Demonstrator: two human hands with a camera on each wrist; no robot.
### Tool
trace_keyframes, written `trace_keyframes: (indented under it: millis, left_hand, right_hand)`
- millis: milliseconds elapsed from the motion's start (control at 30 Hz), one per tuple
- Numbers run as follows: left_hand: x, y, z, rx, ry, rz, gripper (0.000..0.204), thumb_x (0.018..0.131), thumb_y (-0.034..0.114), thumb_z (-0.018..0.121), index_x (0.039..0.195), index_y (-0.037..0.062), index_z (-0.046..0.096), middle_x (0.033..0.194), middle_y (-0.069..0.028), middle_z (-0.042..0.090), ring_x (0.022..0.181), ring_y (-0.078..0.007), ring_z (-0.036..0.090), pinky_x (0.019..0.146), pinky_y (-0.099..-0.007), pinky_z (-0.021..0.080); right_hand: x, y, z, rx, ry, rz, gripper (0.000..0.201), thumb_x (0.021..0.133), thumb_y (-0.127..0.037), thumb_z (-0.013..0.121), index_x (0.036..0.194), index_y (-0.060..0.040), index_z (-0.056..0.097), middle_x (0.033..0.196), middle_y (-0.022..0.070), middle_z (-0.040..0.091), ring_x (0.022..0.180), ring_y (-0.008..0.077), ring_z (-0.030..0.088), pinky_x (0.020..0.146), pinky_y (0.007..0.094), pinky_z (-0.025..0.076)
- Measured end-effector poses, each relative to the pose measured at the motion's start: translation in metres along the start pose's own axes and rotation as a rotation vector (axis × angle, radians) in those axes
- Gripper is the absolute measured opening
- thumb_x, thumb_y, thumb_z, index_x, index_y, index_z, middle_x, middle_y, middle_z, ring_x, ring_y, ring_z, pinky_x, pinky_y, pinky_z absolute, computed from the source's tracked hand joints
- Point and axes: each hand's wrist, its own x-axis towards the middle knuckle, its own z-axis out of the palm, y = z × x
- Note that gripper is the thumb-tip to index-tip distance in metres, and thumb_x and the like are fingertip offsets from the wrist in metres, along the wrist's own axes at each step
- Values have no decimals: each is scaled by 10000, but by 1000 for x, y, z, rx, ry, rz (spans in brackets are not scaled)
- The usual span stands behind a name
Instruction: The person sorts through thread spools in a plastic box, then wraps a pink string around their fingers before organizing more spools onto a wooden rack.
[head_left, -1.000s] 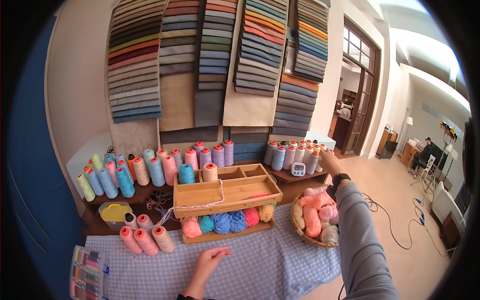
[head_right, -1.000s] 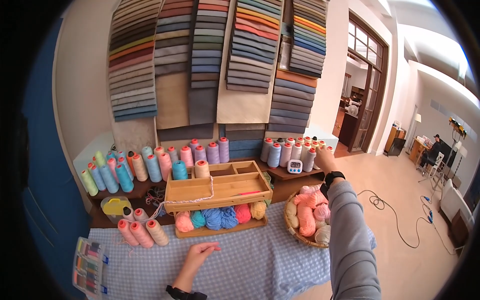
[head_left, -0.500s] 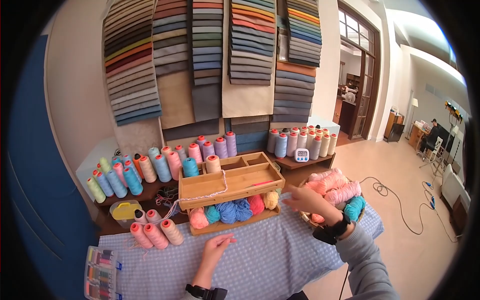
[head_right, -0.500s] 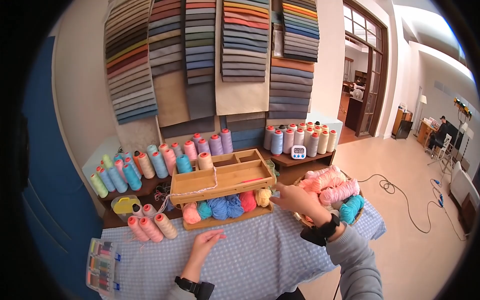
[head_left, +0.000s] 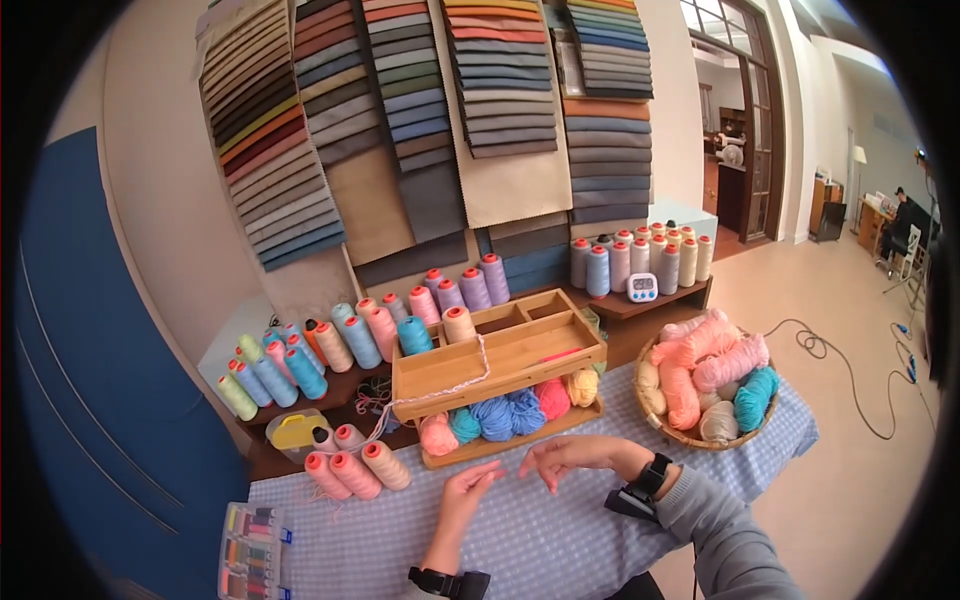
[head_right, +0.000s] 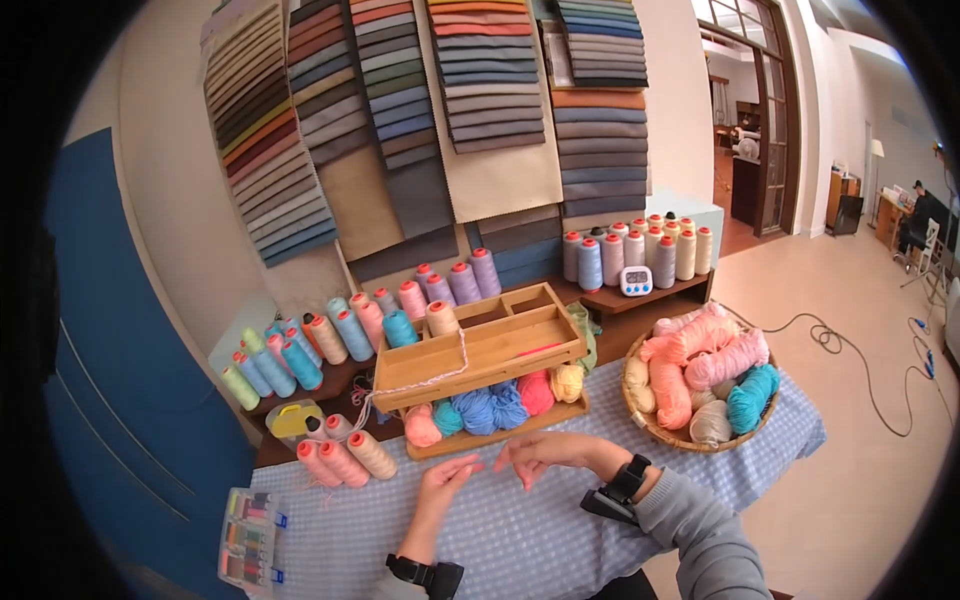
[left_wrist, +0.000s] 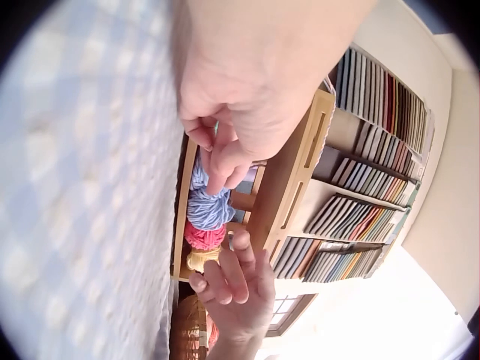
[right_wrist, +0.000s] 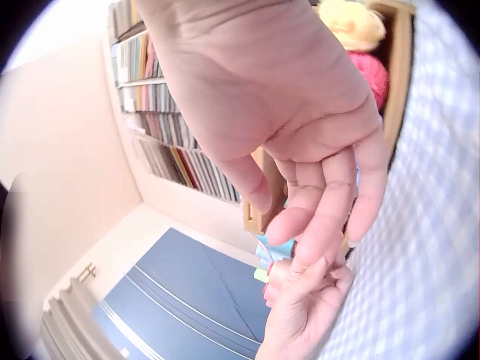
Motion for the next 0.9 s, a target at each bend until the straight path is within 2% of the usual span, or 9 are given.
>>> trace_keyframes:
  millis: [100,200,300,433,533,600,733,800,900]
  left_hand:
    - [-3,7,2,-39,46,8,312,869,84,534,1155,-37,525,1001,-112,626,920,-111,565,821,-207,412]
    - [-3,5,0,-55,74,45,316,869,86,534,1158,-43,520,1001,-113,628,920,-106,564,822,-206,411]
    - [-1,6,-1,16,54,27,318,870,86,533,1161,-41,518,1004,-112,628,923,-105,562,825,-211,410]
    - [-1,7,4,42,41,27,298,866,72,530,1145,-33,536,984,-114,634,898,-97,564,817,-211,410]
    - [-6,12,3,81,123,29,259,858,51,525,1100,-29,570,946,-110,643,863,-97,569,794,-209,413]
    - [-7,18,1,93,222,150,223,848,33,526,1050,-33,596,909,-101,650,823,-113,577,766,-214,422]
    - [-8,49,-4,100,331,238,206,843,29,532,1022,-43,604,915,-112,646,824,-141,588,762,-224,430]
    - [0,75,-12,261,282,437,231,842,48,547,1049,-49,585,933,-134,639,851,-163,596,775,-240,436]
    - [17,134,-9,311,348,430,283,848,71,556,1101,-57,549,950,-163,630,883,-171,597,795,-256,443]
  right_hand:
    - [20,30,-13,421,-31,-38,324,926,-214,399,1140,13,486,644,-8,530,665,109,570,702,250,477]
    - [26,55,-23,536,-28,-35,339,923,-237,429,1144,14,481,627,-7,514,656,117,562,730,277,485]
    - [26,59,-27,682,-21,-86,342,921,-239,438,1143,18,476,626,-3,502,660,125,557,752,309,490]
    - [24,58,-25,630,14,-87,341,922,-237,435,1143,20,471,632,-2,490,664,124,548,763,331,492]
    - [23,60,-25,685,-14,-129,337,925,-233,426,1142,22,464,632,-2,478,663,129,548,765,335,492]
    - [22,58,-25,709,1,-147,325,927,-223,418,1135,23,463,627,0,472,660,136,549,774,340,491]
    - [31,69,-31,769,-74,-179,308,928,-210,410,1128,18,463,624,5,477,663,147,562,772,340,493]
    - [29,69,-30,733,-57,-174,300,927,-203,408,1127,14,461,618,10,484,654,153,567,767,338,497]
    - [30,71,-31,741,-58,-183,299,926,-200,405,1131,12,455,618,16,494,653,163,579,759,337,501]
